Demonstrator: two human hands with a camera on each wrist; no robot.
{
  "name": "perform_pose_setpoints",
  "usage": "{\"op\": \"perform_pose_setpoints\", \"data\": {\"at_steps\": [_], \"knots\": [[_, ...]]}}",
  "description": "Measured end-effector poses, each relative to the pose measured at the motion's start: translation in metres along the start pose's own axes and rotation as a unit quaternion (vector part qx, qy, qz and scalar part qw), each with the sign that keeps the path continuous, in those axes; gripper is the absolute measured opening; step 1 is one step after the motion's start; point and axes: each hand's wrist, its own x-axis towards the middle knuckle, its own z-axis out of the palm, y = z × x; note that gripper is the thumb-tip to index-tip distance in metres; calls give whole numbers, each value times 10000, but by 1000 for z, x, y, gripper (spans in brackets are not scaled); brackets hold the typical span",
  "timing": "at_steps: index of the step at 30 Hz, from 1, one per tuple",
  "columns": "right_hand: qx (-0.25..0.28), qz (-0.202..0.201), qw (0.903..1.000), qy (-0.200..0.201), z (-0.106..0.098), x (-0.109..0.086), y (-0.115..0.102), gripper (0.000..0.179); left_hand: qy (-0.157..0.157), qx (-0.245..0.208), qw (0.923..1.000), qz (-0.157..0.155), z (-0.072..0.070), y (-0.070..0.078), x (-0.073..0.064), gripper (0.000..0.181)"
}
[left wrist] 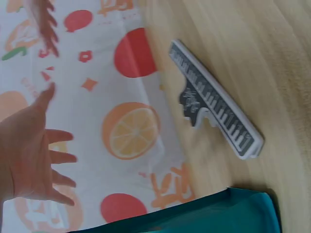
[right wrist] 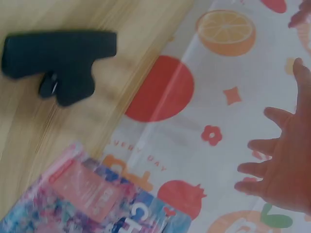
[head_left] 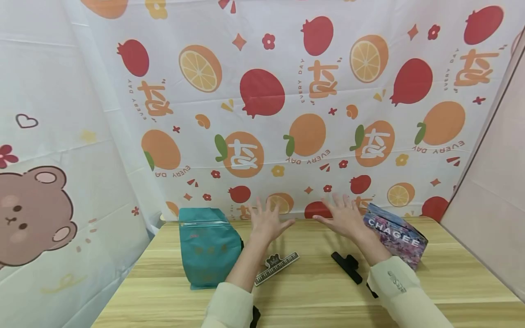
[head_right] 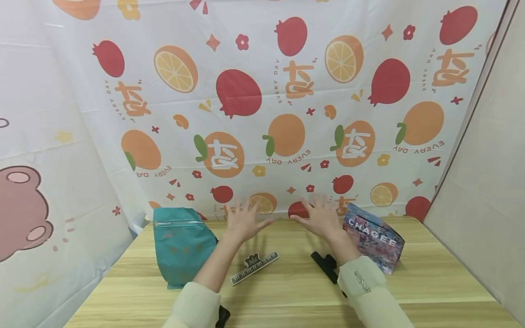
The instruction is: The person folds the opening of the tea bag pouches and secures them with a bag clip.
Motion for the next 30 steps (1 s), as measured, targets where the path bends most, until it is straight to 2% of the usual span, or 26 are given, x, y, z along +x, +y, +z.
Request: {"op": "perform_pose_setpoints", "data": {"at_steps": [3, 5, 9, 12, 15, 20, 26, 30], "knots": [[207, -262, 9994, 84, -1, -2, -9, 62, 230, -161, 9995, 116, -9, -3, -10, 64], [446, -504, 9976, 149, 1, -3, -17, 51, 568, -293, 9977, 225, -17, -6, -19, 56], [1239, -679, 9899, 151, 8, -6, -42, 34, 1543, -596, 9850, 494, -33, -17, -39, 37], [1812, -718, 9806, 194, 15, -10, -66, 27, 1895, -977, 9756, 519, -44, -27, -53, 24], [2306, -878, 9688, 226, 22, -14, -91, 27, 1774, -1436, 9732, 272, -54, -38, -67, 16], [3083, -1068, 9453, 36, 36, -19, -130, 41, 1430, -2109, 9661, -409, -66, -65, -93, 11], [3756, -1008, 9212, -157, 54, -22, -160, 54, 1380, -2738, 9437, -1242, -75, -103, -120, 22], [4106, -889, 9073, -142, 57, -20, -172, 56, 1393, -3013, 9261, -1793, -73, -129, -131, 30]]}}
